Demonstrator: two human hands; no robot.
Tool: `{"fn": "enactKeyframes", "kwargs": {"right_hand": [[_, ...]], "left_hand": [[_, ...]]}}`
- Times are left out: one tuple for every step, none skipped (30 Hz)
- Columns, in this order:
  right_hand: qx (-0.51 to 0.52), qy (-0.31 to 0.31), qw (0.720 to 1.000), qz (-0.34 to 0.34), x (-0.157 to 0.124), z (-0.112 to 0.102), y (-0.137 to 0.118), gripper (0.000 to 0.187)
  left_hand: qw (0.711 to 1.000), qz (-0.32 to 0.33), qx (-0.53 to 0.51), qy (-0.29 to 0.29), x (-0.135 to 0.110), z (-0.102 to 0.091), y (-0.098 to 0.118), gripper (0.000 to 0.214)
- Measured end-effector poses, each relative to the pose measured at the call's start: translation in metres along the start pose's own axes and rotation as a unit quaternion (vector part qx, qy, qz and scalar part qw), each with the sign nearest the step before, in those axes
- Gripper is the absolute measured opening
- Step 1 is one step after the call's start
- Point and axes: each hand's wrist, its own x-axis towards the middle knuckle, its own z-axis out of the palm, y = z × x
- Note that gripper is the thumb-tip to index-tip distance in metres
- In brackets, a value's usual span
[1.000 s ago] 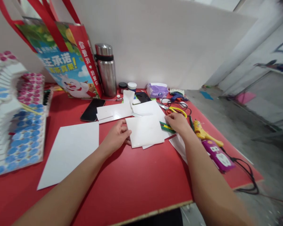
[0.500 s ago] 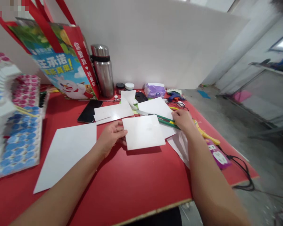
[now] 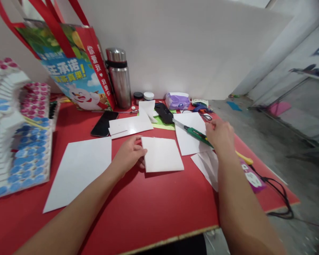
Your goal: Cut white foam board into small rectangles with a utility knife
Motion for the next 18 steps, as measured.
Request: {"fn": "enactKeyframes", "kwargs": {"right_hand": [[0.031, 0.017, 0.999, -0.016, -0.004, 0.000, -0.010, 0.035], [0.071, 0.016, 0.996, -0.042, -0.009, 0.000, -0.021, 0.034], [0.115, -0.010, 0.990, -0.080, -0.014, -0.002, -0.032, 0.034], [0.155, -0.053, 0.979, -0.125, -0.020, -0.004, -0.043, 0.034], [0.188, -0.112, 0.960, -0.175, -0.025, -0.007, -0.053, 0.036], [0.208, -0.161, 0.940, -0.216, -0.030, -0.010, -0.061, 0.041], [0.213, -0.205, 0.922, -0.250, -0.035, -0.015, -0.068, 0.050], [0.207, -0.251, 0.904, -0.276, -0.039, -0.019, -0.072, 0.063], [0.193, -0.293, 0.889, -0.294, -0.042, -0.023, -0.076, 0.078], [0.173, -0.332, 0.875, -0.306, -0.045, -0.026, -0.078, 0.093], [0.151, -0.368, 0.862, -0.314, -0.048, -0.029, -0.080, 0.105], [0.129, -0.396, 0.851, -0.320, -0.051, -0.030, -0.081, 0.115], [0.108, -0.416, 0.843, -0.324, -0.053, -0.030, -0.082, 0.121], [0.090, -0.428, 0.837, -0.329, -0.056, -0.029, -0.084, 0.125], [0.076, -0.434, 0.834, -0.333, -0.058, -0.027, -0.085, 0.126], [0.067, -0.436, 0.832, -0.335, -0.060, -0.025, -0.086, 0.124], [0.063, -0.435, 0.833, -0.335, -0.061, -0.022, -0.088, 0.121], [0.063, -0.432, 0.835, -0.335, -0.062, -0.021, -0.089, 0.117]], "left_hand": [[0.999, -0.028, 0.016, 0.000, 0.001, -0.002, 0.001, 0.081], [0.998, -0.053, 0.038, -0.005, 0.001, -0.004, 0.003, 0.086], [0.995, -0.072, 0.070, -0.009, 0.001, -0.007, 0.005, 0.087], [0.990, -0.078, 0.118, -0.009, 0.001, -0.010, 0.008, 0.085], [0.981, -0.074, 0.178, 0.001, 0.001, -0.015, 0.011, 0.080], [0.965, -0.052, 0.255, 0.028, 0.001, -0.021, 0.013, 0.073], [0.937, -0.011, 0.341, 0.074, 0.002, -0.027, 0.014, 0.065], [0.900, 0.036, 0.416, 0.129, 0.004, -0.034, 0.015, 0.056], [0.863, 0.088, 0.464, 0.179, 0.006, -0.041, 0.014, 0.047], [0.825, 0.144, 0.499, 0.224, 0.009, -0.048, 0.012, 0.043], [0.785, 0.195, 0.536, 0.243, 0.013, -0.054, 0.010, 0.045], [0.752, 0.223, 0.569, 0.248, 0.016, -0.060, 0.006, 0.048], [0.730, 0.234, 0.594, 0.243, 0.020, -0.064, 0.003, 0.050], [0.717, 0.235, 0.613, 0.236, 0.023, -0.067, 0.000, 0.051], [0.709, 0.228, 0.628, 0.227, 0.025, -0.069, -0.003, 0.050], [0.705, 0.218, 0.638, 0.221, 0.027, -0.070, -0.005, 0.049], [0.702, 0.209, 0.645, 0.220, 0.028, -0.070, -0.006, 0.049], [0.699, 0.201, 0.650, 0.223, 0.029, -0.070, -0.007, 0.049]]}}
